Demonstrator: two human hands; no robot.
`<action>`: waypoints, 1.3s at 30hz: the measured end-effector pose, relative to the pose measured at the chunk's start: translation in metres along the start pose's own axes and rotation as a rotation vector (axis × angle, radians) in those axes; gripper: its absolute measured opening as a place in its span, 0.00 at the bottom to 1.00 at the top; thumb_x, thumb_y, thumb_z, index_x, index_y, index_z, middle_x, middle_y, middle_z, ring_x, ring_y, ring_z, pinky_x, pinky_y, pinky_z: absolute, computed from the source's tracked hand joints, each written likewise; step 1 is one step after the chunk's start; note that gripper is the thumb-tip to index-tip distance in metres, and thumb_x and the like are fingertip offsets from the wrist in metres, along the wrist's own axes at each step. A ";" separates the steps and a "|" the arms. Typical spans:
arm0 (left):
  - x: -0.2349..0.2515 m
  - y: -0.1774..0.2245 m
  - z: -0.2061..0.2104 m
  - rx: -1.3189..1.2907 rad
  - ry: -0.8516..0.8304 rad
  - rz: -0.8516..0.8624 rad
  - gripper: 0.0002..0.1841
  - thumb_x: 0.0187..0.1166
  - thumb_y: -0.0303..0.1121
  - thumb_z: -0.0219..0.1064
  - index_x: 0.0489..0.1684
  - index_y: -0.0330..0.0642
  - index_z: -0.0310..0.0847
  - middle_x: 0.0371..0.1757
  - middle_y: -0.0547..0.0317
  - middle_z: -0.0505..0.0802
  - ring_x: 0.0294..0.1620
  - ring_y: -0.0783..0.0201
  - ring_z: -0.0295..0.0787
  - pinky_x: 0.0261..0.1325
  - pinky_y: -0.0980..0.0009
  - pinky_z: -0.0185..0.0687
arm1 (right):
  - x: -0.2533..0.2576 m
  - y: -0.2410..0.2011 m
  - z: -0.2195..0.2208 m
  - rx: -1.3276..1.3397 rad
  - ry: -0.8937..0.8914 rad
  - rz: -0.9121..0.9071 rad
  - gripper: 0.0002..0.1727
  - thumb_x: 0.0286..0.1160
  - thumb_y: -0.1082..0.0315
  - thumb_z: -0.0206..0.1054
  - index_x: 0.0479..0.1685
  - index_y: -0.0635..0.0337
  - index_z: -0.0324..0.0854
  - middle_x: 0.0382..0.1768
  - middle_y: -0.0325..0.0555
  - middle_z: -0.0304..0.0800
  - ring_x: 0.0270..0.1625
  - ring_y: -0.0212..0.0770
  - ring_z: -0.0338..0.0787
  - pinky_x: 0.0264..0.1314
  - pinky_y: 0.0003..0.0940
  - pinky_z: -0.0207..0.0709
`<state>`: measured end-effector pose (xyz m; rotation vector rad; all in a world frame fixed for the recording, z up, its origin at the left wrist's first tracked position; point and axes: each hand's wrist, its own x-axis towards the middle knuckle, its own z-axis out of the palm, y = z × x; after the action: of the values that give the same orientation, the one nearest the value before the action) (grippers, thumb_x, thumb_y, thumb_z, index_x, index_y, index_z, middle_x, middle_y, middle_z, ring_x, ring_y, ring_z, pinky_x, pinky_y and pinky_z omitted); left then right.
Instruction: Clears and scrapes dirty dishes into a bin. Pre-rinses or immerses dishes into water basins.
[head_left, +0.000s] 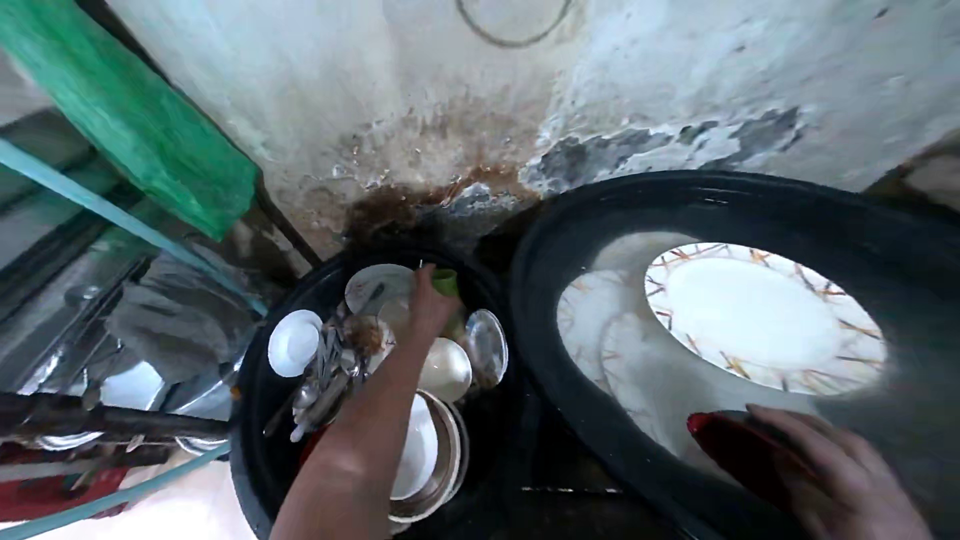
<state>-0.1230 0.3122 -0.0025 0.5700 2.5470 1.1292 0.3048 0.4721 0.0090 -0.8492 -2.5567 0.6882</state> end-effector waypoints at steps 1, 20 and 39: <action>-0.003 0.003 -0.006 -0.138 0.028 -0.001 0.49 0.60 0.30 0.84 0.88 0.43 0.60 0.84 0.35 0.70 0.78 0.38 0.75 0.73 0.41 0.78 | -0.001 -0.001 0.000 0.018 0.014 -0.007 0.22 0.75 0.81 0.58 0.69 0.75 0.78 0.68 0.81 0.78 0.72 0.79 0.77 0.77 0.68 0.70; -0.131 0.021 -0.048 -1.090 -0.097 -0.227 0.30 0.82 0.34 0.69 0.82 0.42 0.62 0.63 0.44 0.87 0.56 0.53 0.88 0.59 0.56 0.86 | 0.055 -0.079 0.013 0.242 0.020 -0.301 0.21 0.81 0.73 0.56 0.66 0.81 0.77 0.65 0.83 0.78 0.72 0.72 0.78 0.79 0.57 0.69; -0.155 -0.032 -0.126 -0.926 -0.232 -0.261 0.19 0.84 0.38 0.69 0.64 0.31 0.81 0.71 0.43 0.85 0.69 0.56 0.84 0.73 0.57 0.79 | 0.104 -0.278 0.129 0.312 -0.612 0.039 0.66 0.40 0.53 0.85 0.94 0.42 0.52 0.73 0.57 0.80 0.66 0.53 0.87 0.65 0.60 0.81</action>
<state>-0.0471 0.1398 0.0720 0.1062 1.5763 1.7948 0.0387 0.2998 0.0753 -0.6532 -2.8203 1.5084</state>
